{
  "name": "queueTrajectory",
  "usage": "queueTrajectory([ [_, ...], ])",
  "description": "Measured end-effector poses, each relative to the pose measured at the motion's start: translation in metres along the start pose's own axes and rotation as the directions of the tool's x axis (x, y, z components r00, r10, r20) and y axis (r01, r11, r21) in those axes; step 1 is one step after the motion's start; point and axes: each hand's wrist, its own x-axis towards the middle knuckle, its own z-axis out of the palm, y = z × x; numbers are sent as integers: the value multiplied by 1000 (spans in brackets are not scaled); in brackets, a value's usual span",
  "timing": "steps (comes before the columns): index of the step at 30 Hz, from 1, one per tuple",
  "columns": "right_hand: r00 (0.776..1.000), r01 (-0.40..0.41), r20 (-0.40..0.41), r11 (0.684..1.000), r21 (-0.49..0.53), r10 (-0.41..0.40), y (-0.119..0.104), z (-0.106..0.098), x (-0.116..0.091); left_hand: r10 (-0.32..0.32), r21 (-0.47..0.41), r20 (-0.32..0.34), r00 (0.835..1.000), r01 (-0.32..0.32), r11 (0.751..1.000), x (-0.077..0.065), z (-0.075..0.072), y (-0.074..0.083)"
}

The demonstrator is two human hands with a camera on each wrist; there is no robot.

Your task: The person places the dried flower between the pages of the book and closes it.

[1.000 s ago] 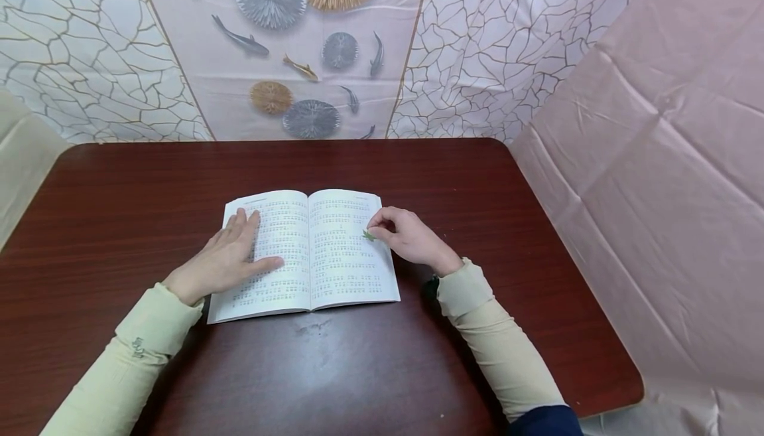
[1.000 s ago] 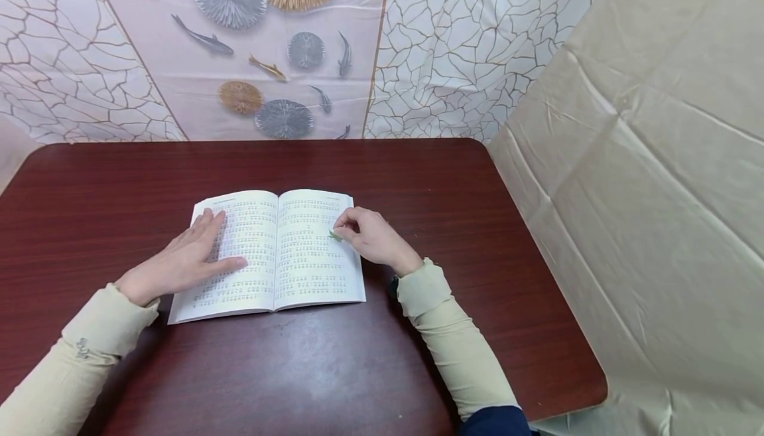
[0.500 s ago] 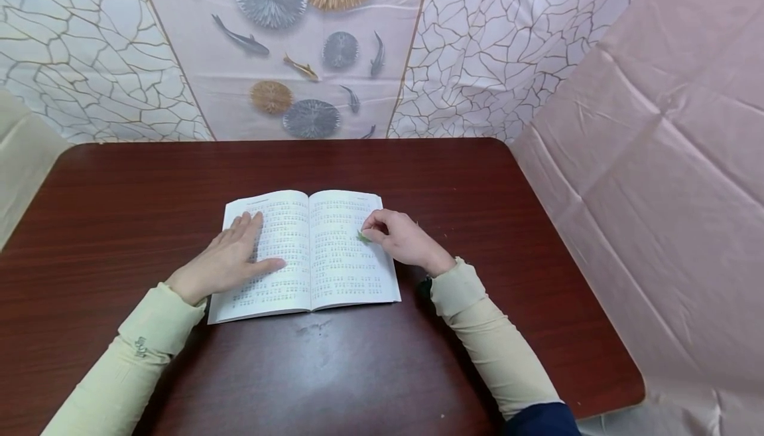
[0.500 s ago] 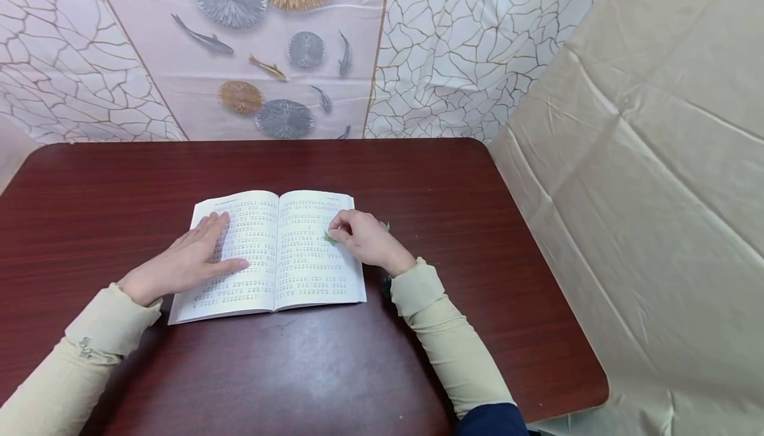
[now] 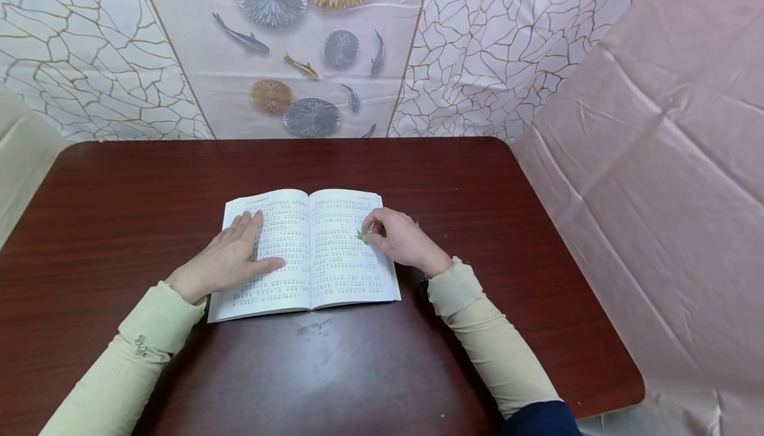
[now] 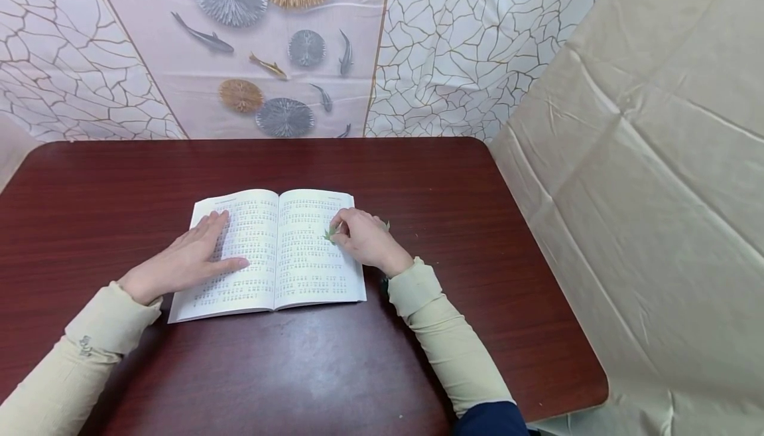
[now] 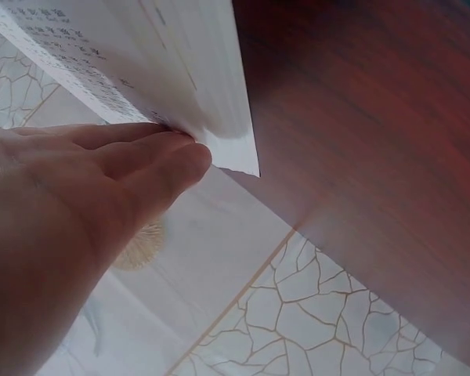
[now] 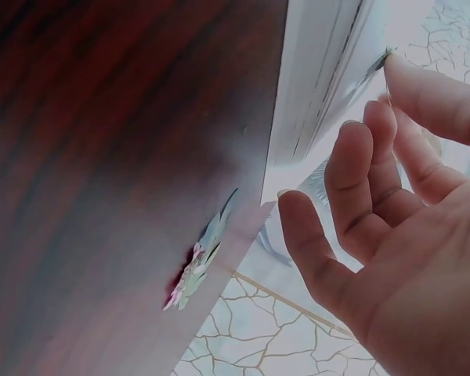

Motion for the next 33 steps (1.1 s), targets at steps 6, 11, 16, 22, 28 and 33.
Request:
queueTrajectory([
  [6, 1000, -22, -14, 1000, -3, 22, 0, 0, 0, -1, -8, 13, 1000, 1, 1000, 0, 1, 0],
  [11, 999, -37, -15, 999, -2, 37, 0, -1, -1, 0, -13, 16, 1000, 1, 1000, 0, 0, 0],
  [16, 998, -52, -20, 999, -8, 52, 1, -2, -3, 1, -10, 18, 1000, -1, 1000, 0, -1, 1],
  [22, 998, -54, -32, 999, 3, 54, 3, -3, -4, 9, -8, 12, 1000, -9, 1000, 0, -1, 2],
  [28, 996, -29, -79, 1000, 11, 30, 10, -6, -5, 41, -3, -6, 999, -41, 999, 2, 0, -1],
  [33, 994, -29, -102, 999, 18, 31, 16, -10, -8, 47, -10, -7, 999, -47, 999, 2, 1, -1],
])
